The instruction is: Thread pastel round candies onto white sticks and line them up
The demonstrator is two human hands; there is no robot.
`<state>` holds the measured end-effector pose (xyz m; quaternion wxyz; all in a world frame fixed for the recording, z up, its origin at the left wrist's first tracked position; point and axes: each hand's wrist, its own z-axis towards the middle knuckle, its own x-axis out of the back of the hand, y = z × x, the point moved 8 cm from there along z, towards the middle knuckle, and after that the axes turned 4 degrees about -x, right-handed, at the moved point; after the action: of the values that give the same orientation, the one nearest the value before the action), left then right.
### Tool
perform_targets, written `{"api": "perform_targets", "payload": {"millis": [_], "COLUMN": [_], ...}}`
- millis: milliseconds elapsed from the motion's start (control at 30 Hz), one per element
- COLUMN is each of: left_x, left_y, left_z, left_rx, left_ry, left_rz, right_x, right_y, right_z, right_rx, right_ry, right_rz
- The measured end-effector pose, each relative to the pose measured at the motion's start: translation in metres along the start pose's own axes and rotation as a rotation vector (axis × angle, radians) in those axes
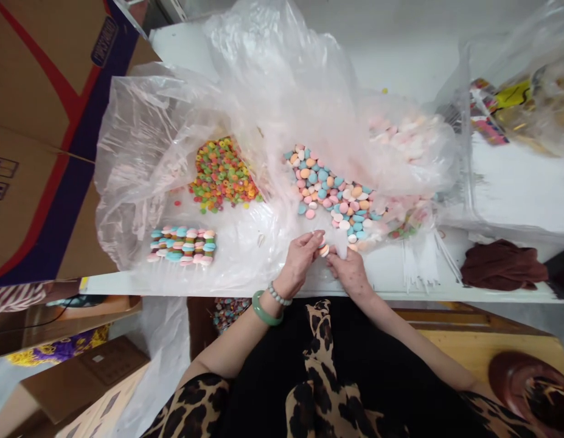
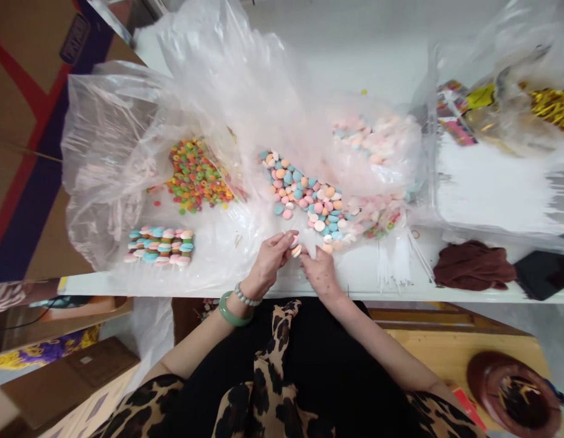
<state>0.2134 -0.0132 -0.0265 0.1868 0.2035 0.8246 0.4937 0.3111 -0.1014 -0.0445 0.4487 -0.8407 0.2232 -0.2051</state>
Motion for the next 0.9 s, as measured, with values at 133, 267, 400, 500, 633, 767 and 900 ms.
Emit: {"api": "perform_targets", "payload": {"millis": [133, 267, 400, 500, 633, 767, 900], "left_x": [0.008, 0.005, 0.002, 0.007, 0.024, 0.022, 0.023], "left_y": [0.036, 0.050, 0.034, 0.029, 0.040, 0.050, 0.047], "left_z": [0.021, 0.042, 0.043, 0.037, 0.048, 0.068, 0.072], "left_rx": [-0.330, -0.539, -0.558, -0.587, -0.577, -0.636, -0.604], "left_ry": [0.112, 0.210, 0.200, 0.211, 0.290, 0.171, 0.098], "left_rz": [0.496, 1.131, 1.342, 1.267, 1.031, 0.892, 0.825], "right_x": [0.022, 0.029, 0.022, 0.021, 0.020, 0.020, 0.023], "right_y": [0.004, 0.002, 0.005, 0.008, 0.010, 0.008, 0.005], "right_z": [0.010, 0.012, 0.012, 0.014, 0.017, 0.016, 0.014], "right_rx": [-0.064, -0.060, -0.082, -0.090, -0.092, -0.107, -0.102], "right_ry": [0.084, 0.098, 0.050, 0.042, 0.034, 0.038, 0.054], "right_rz": [0.259, 0.291, 0.267, 0.266, 0.283, 0.267, 0.256]}}
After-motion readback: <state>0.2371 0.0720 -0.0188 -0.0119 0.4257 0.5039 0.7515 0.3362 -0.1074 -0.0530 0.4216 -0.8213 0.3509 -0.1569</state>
